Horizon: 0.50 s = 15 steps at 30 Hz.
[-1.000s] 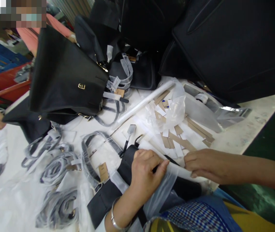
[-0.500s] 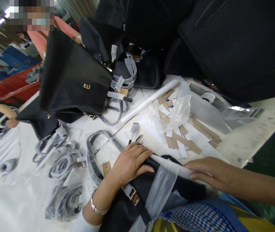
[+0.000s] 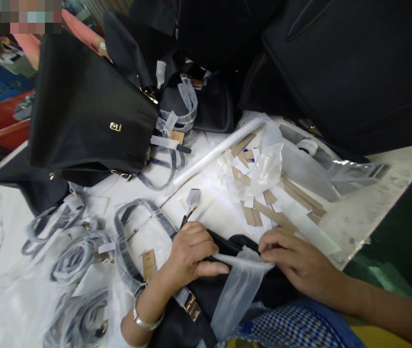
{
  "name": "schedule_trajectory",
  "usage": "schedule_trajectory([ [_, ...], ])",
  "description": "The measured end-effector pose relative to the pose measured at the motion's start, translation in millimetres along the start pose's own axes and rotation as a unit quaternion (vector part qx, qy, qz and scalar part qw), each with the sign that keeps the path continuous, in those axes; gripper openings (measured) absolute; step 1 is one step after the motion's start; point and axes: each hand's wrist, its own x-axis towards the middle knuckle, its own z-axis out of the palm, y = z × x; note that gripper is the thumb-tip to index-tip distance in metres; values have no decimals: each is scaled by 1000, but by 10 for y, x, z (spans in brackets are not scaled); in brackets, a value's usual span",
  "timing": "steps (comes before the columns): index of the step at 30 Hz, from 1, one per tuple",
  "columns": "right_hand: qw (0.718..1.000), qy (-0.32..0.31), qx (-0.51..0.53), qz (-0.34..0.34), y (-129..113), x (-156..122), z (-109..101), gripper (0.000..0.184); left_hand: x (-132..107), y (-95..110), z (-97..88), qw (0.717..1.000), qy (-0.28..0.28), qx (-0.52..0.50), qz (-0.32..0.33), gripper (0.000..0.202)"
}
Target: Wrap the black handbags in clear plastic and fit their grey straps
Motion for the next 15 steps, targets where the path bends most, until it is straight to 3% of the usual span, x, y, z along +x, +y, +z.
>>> schedule_trajectory([
  [4, 992, 44, -72, 89, 4, -104, 20, 19, -7, 14, 0, 1000, 16, 3, -4, 50],
  [7, 984, 1, -124, 127, -37, -180, -25, 27, -14, 19, 7, 999, 32, 7, 1, 48],
  [10, 975, -71, -79, 195, -136, -183, -111, 36, -21, 17, 21, 999, 39, 6, 8, 47],
  [13, 945, -98, 5, 313, -251, -93, -219, 36, -30, 6, 38, 998, 60, -2, 22, 46],
  [15, 930, -105, 40, 350, -307, -5, -264, 37, -37, -2, 47, 997, 69, -7, 33, 43],
])
